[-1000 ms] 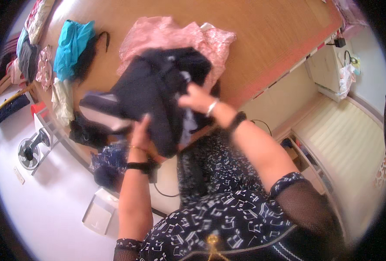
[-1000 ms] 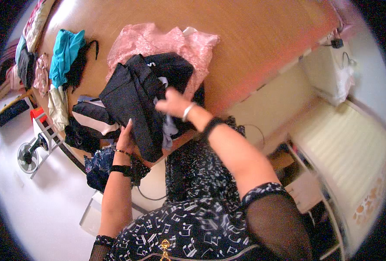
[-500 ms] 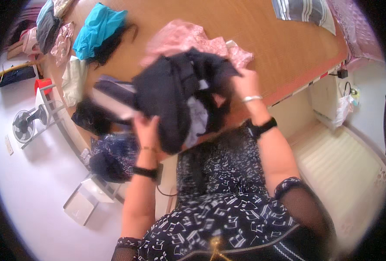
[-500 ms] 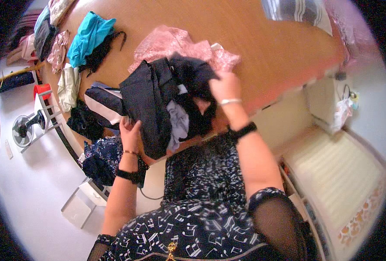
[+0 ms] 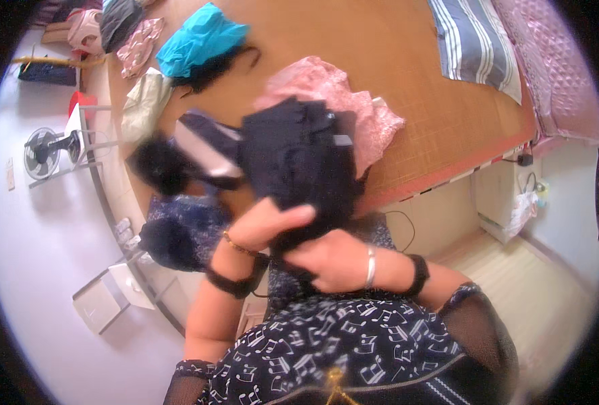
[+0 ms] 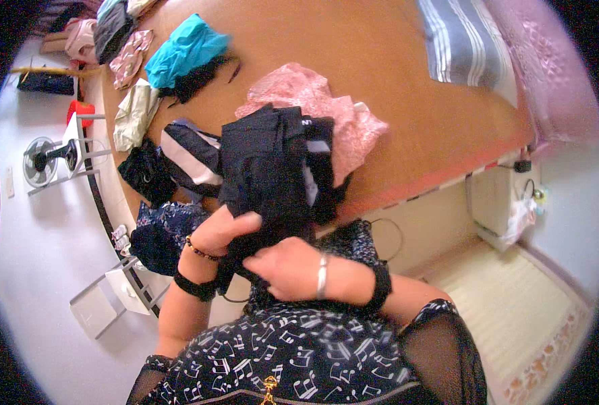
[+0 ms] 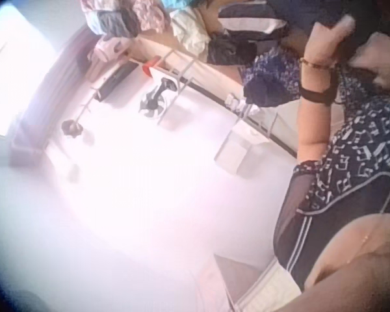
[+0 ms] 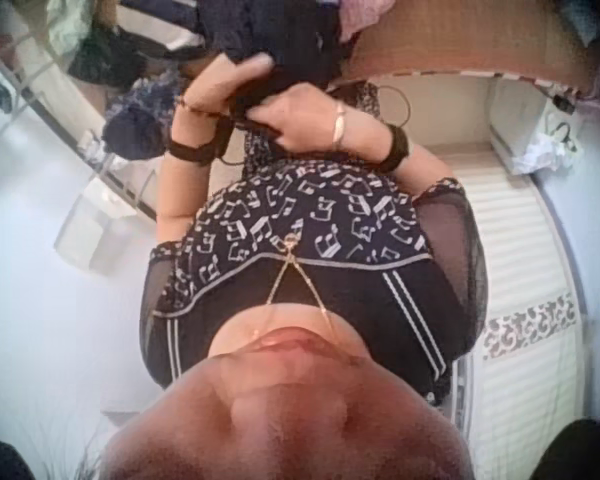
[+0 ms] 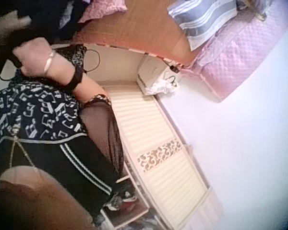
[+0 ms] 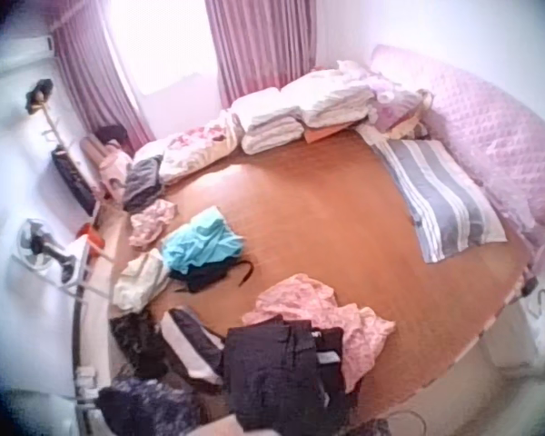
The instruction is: Sorting and putting away laundry in a bedroom.
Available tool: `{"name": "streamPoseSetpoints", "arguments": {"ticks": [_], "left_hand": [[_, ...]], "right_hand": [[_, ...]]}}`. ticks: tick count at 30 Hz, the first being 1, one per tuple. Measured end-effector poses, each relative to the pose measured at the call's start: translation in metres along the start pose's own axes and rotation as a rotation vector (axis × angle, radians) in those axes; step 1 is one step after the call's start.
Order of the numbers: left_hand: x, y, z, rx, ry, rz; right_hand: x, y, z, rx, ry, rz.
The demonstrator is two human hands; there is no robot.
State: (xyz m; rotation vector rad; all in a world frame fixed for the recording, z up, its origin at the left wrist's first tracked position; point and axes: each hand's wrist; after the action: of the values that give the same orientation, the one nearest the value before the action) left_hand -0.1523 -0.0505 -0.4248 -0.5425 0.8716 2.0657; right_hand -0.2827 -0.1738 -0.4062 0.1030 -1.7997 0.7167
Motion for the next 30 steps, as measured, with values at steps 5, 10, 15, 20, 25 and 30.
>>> {"name": "streamPoseSetpoints", "arguments": {"ticks": [5, 10, 15, 20, 25, 30], "left_hand": [[0.004, -0.015, 0.060, -0.307, -0.057, 0.634], [0.000, -0.074, 0.125, -0.408, 0.415, 0.989], [0.001, -0.189, 0.201, -0.910, 0.801, 0.543], [0.001, -0.268, 0.196, -0.797, 0.866, 0.770], [0.061, -0.299, 0.113, -0.842, 0.467, 1.108], [0.133, -0.321, 0.067, -0.797, 0.061, 1.601]], "right_hand": [[0.011, 0.006, -0.030, 0.149, 0.002, 0.094], [-0.018, 0.034, -0.028, 0.180, 0.202, 0.399], [-0.025, 0.055, -0.042, 0.205, 0.208, 0.365], [-0.020, 0.075, -0.068, 0.212, 0.237, 0.365], [-0.017, 0.089, -0.074, 0.173, 0.270, 0.313], [-0.020, 0.084, -0.063, 0.087, 0.270, 0.329]]}}
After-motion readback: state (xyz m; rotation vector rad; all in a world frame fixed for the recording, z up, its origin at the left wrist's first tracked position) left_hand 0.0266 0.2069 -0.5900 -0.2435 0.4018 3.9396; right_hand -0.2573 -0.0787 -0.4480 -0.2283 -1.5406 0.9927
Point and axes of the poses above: each hand's wrist, its own z-axis away from the middle knuckle, its own y-axis out of the palm, x = y × z, and after that the axes turned 14 degrees about -y, right-handed
